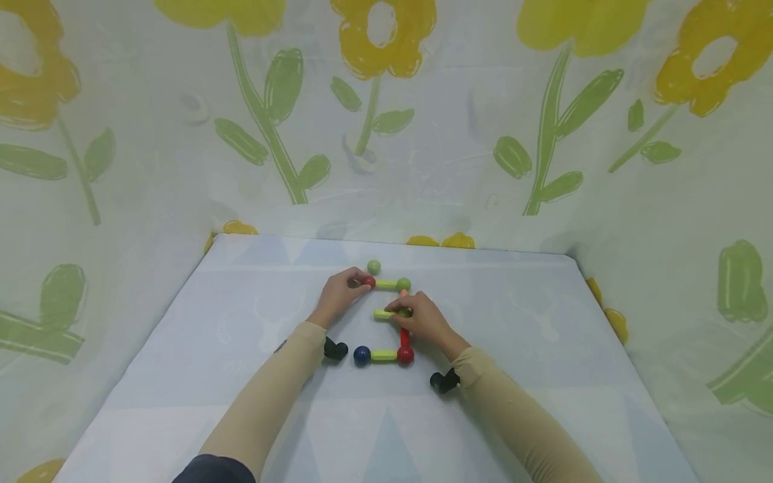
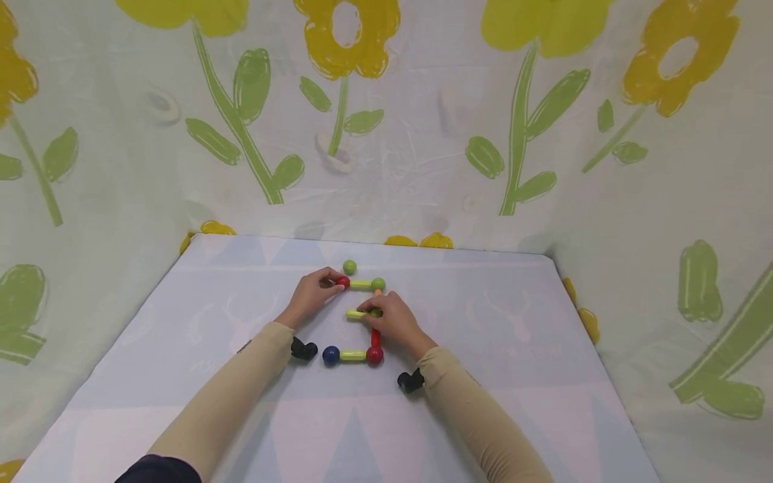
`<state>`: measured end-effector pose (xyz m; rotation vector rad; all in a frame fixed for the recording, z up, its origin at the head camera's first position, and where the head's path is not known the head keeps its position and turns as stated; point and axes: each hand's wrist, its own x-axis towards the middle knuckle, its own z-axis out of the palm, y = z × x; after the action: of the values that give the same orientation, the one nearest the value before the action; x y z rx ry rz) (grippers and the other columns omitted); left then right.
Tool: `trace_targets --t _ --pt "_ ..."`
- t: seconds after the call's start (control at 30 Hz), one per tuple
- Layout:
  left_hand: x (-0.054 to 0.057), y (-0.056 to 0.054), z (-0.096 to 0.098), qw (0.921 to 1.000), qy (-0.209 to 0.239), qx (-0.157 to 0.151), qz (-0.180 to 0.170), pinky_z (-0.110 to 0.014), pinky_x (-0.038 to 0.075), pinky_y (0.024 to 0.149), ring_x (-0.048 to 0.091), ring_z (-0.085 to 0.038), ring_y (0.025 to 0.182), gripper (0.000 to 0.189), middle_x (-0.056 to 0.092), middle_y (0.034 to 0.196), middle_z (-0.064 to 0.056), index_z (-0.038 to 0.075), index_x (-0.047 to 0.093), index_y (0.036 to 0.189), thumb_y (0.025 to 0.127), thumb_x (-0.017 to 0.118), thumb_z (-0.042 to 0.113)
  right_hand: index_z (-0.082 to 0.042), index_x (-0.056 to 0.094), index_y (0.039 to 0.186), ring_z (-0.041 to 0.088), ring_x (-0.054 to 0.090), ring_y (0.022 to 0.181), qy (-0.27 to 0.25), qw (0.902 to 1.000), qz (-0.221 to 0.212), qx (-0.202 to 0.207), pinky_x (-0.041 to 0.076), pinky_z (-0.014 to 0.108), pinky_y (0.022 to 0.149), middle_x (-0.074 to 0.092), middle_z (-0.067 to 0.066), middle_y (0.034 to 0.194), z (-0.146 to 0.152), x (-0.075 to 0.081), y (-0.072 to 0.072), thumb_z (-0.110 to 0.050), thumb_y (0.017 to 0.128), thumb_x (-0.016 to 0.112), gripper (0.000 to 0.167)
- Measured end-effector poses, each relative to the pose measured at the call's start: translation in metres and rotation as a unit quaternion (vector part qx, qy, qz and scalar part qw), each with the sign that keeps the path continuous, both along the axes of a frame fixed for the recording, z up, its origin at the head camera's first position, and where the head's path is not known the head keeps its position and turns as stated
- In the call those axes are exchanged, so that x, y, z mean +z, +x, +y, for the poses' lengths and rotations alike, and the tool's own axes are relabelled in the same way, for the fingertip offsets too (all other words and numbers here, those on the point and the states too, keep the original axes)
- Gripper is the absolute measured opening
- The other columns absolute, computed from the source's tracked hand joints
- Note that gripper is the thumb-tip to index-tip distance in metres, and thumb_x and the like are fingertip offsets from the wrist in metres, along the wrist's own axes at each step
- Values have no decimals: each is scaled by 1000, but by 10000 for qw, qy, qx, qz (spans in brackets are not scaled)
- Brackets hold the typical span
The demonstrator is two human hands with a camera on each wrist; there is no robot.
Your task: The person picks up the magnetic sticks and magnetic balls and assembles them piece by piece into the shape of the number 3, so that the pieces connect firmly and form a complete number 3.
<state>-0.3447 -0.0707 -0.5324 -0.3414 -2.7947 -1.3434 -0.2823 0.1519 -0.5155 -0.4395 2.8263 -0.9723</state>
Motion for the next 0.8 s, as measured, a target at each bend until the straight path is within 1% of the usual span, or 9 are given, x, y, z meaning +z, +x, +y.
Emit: trace_targets --t 0.1,0.27,0.37,0.47,0.6,0.8 --pt "0 1 0 10000 -35 4 -8 -40 47 97 64 -19 104 17 72 110 2 22 67 103 89 72 30 -30 76 105 14 47 88 -12 10000 50 -28 39 29 78 69 -14 96 1 -1 0 -25 87 74 19" --pt "0 2 0 10000 -17 39 -28 -40 47 99 64 -20 105 17 72 110 2 22 67 104 89 72 29 -28 76 104 13 49 85 -53 9997 250 -1 43 28 77 70 -13 96 5 -3 0 -24 87 74 17" --pt "0 2 0 10000 -17 45 -37 -39 47 98 64 -19 104 18 72 110 2 22 67 104 89 72 30 -27 75 103 11 50 82 -125 9991 415 -26 44 27 73 68 -12 96 9 -5 2 -24 87 74 16" --pt "0 2 1 10000 -29 52 -62 -39 48 97 64 -19 103 17 72 110 2 22 67 104 89 72 30 -27 74 101 11 52 80 -341 9982 476 -98 46 25 69 64 -8 98 14 -7 5 -26 86 75 16" --pt "1 1 0 9999 -20 71 -91 -39 48 96 63 -19 103 18 71 110 1 22 67 104 89 72 29 -27 72 103 11 56 83 -570 9976 276 -281 50 24 68 61 -6 101 21 -8 8 -28 85 76 18" --pt "-1 0 2 9999 -52 70 -85 -38 49 95 63 -18 102 18 71 110 2 22 67 104 89 72 29 -25 69 111 10 60 88 -616 9974 -109 -361 53 29 79 66 -6 100 26 -7 8 -32 87 74 25"
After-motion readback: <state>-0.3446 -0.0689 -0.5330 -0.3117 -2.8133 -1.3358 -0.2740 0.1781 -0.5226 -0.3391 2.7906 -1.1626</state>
